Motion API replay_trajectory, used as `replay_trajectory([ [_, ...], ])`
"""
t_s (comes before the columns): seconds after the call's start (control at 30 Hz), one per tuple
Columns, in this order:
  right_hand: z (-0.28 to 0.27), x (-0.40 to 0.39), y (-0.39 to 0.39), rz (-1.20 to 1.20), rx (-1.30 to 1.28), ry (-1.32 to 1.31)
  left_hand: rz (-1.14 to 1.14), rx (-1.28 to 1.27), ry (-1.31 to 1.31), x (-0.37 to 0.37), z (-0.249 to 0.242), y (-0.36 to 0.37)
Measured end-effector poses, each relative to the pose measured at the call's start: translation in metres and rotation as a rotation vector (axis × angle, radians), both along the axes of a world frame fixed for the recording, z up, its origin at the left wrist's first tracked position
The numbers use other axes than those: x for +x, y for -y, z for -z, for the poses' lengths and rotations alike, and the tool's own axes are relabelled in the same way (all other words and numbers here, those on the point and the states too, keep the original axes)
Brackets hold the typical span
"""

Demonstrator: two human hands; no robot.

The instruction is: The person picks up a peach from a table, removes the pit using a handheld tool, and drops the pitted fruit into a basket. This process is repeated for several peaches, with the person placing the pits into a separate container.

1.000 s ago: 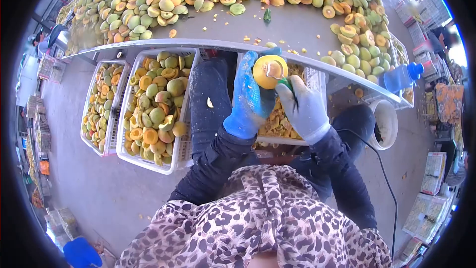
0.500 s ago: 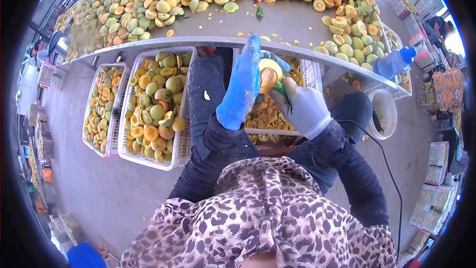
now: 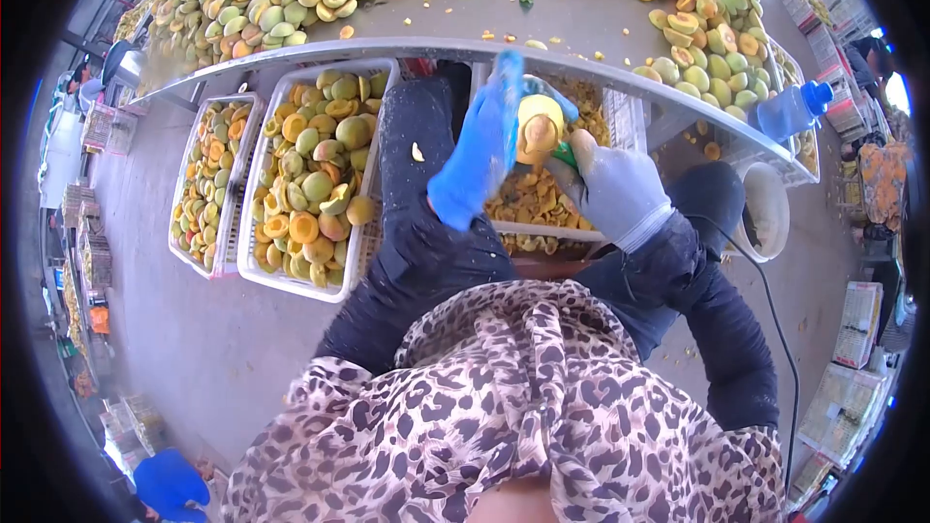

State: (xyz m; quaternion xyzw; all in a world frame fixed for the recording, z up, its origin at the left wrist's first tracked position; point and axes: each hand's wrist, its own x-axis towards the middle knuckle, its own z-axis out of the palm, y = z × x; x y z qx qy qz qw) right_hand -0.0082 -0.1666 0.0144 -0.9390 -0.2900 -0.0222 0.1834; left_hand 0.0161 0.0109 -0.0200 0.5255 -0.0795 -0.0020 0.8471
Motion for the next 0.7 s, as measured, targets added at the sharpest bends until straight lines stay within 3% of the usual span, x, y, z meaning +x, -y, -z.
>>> replay_trajectory([
  [0.07,0.000,-0.002,0.005,-0.009,-0.037,0.012,0.186,0.803,0.213,0.024,0.021,-0.017],
  [0.13,0.003,0.000,0.006,-0.112,-0.085,-0.032,0.161,0.806,0.347,0.025,0.023,-0.023],
  [0.2,0.008,-0.001,0.004,-0.080,0.024,-0.067,0.458,0.393,-0.014,0.008,-0.014,-0.020],
  [0.23,0.012,0.002,0.001,-0.054,0.126,-0.093,0.240,0.386,-0.004,-0.003,-0.030,-0.010],
  [0.27,0.029,0.006,0.001,-0.086,0.277,-0.099,0.031,0.059,-0.022,-0.008,-0.018,0.004],
  [0.33,0.010,0.001,-0.016,0.036,0.574,-0.484,-0.669,0.122,0.201,-0.014,-0.007,0.044],
  [0.4,0.019,-0.004,-0.022,-0.029,0.548,-0.528,-0.464,-0.033,0.042,-0.023,-0.004,0.025],
  [0.43,0.018,-0.005,-0.019,-0.075,0.506,-0.501,-0.229,0.129,0.011,-0.019,-0.004,0.008],
  [0.47,0.015,-0.005,-0.016,-0.114,0.462,-0.465,-0.237,0.124,0.008,-0.018,-0.017,-0.003],
  [0.5,-0.004,-0.003,-0.016,-0.020,0.413,-0.765,-0.094,0.264,0.002,-0.016,-0.030,-0.010],
  [0.53,-0.007,-0.003,-0.018,0.000,0.412,-0.764,0.066,0.401,0.001,-0.012,-0.037,-0.013],
  [0.57,-0.010,-0.001,-0.018,0.007,0.557,-0.896,0.110,0.252,0.064,0.000,-0.027,-0.012],
  [0.6,-0.015,-0.001,-0.017,0.013,0.702,-1.020,-0.105,0.110,0.172,-0.004,-0.026,0.002],
  [0.67,-0.019,-0.001,-0.023,0.014,0.797,-1.134,-0.513,-0.057,0.103,-0.015,-0.027,0.032],
  [0.7,-0.020,-0.002,-0.026,-0.004,0.750,-1.123,-0.338,-0.366,-0.060,-0.017,-0.021,0.022],
])
